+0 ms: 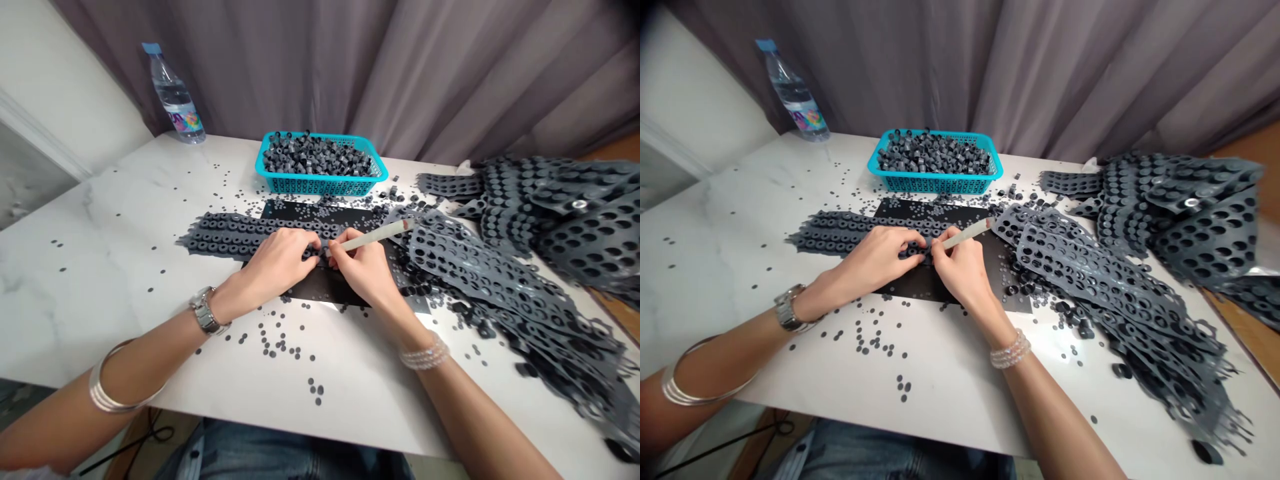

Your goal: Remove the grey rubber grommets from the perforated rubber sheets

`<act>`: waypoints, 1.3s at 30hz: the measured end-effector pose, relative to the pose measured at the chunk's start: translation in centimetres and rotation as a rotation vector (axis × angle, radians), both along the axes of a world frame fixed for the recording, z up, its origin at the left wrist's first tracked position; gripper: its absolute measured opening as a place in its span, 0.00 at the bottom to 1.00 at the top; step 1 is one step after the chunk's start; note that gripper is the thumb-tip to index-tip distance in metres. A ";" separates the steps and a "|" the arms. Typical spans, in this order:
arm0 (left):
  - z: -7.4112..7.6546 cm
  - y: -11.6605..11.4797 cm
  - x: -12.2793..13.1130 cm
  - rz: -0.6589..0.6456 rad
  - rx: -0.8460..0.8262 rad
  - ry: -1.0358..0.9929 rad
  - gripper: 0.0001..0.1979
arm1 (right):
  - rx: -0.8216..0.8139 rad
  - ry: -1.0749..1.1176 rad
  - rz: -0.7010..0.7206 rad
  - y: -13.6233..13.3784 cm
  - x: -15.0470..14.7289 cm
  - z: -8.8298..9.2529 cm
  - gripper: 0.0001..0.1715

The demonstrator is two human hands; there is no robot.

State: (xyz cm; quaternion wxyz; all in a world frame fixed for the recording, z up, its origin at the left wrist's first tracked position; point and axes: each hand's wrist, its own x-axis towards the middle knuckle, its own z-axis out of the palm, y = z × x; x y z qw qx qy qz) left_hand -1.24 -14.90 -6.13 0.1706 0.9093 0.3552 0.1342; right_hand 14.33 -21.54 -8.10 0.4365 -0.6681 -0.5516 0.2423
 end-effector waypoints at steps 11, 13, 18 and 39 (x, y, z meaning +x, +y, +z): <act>-0.3 -0.2 0.3 -0.031 -0.079 -0.106 0.08 | -0.013 -0.204 -0.041 0.0 -1.0 1.3 0.12; 0.2 -0.2 0.1 0.082 -0.201 -0.284 0.06 | -0.034 -0.214 -0.047 0.0 -1.2 1.5 0.13; 1.6 0.6 -0.8 0.321 -0.794 -0.905 0.04 | -0.040 -0.133 -0.047 -0.1 -0.9 1.2 0.12; 1.9 0.8 -0.6 0.279 -1.722 -1.094 0.08 | 0.080 0.180 -0.171 -0.6 1.0 0.8 0.14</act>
